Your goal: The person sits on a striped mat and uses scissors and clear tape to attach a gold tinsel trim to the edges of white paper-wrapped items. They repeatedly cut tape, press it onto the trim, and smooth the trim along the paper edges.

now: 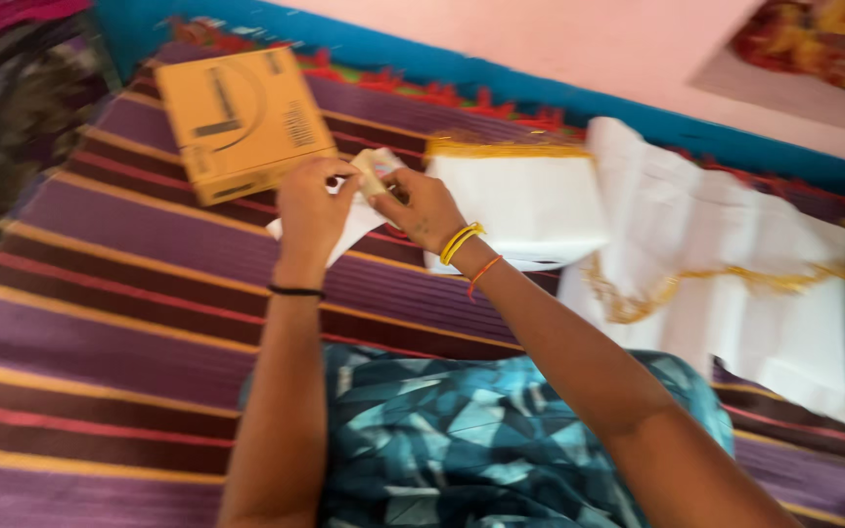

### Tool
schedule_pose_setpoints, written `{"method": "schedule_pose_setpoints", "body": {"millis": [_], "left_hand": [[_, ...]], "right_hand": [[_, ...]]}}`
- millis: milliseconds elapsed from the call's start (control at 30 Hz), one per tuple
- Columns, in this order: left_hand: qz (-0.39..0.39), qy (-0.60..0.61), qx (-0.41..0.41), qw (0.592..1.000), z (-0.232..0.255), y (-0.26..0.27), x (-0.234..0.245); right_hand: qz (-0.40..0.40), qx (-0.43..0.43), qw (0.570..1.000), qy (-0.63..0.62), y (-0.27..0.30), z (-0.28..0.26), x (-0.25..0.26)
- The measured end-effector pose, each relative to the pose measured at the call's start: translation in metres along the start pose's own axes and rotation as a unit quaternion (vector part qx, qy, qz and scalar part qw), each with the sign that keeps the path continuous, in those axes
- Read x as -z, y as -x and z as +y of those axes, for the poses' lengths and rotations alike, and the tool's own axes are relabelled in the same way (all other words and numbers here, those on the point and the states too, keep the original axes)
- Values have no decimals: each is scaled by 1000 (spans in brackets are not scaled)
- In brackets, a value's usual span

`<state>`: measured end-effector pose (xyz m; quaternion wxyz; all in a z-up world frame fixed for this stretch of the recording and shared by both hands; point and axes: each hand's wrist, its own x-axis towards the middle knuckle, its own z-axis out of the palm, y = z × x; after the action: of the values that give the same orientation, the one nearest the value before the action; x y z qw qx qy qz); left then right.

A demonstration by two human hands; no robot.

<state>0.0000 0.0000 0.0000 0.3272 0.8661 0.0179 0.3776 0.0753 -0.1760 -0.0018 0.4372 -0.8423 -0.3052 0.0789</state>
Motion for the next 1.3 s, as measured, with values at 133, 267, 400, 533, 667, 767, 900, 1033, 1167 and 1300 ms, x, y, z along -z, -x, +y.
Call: {"method": "schedule_pose_setpoints", "body": {"millis": [133, 267, 400, 533, 667, 767, 900, 1033, 1167, 1300], "left_hand": [[-69, 167, 93, 979, 62, -25, -7], [-182, 242, 159, 940, 109, -57, -46], [-241, 361, 241, 868, 137, -73, -104], [-311, 395, 306, 809, 153, -70, -145], [-346, 389, 329, 788, 168, -69, -171], [-344, 382, 292, 806, 174, -67, -185], [-313, 374, 295, 822, 183, -66, -204], [-307, 374, 299, 822, 176, -84, -233], [-279, 397, 303, 820, 149, -105, -281], [-232, 325, 323, 858, 123, -111, -322]], "right_hand": [[17, 39, 995, -90, 22, 11, 57], [42, 93, 995, 15, 40, 30, 140], [-1, 128, 990, -62, 74, 58, 211], [18, 52, 989, -137, 103, 80, 243], [44, 52, 992, -106, 122, 91, 259], [62, 62, 991, -100, 128, 95, 268], [87, 85, 991, -49, 124, 100, 280], [116, 112, 951, 263, 103, 115, 306], [102, 139, 926, 335, 63, 142, 316], [61, 154, 892, 421, 23, 169, 309]]}}
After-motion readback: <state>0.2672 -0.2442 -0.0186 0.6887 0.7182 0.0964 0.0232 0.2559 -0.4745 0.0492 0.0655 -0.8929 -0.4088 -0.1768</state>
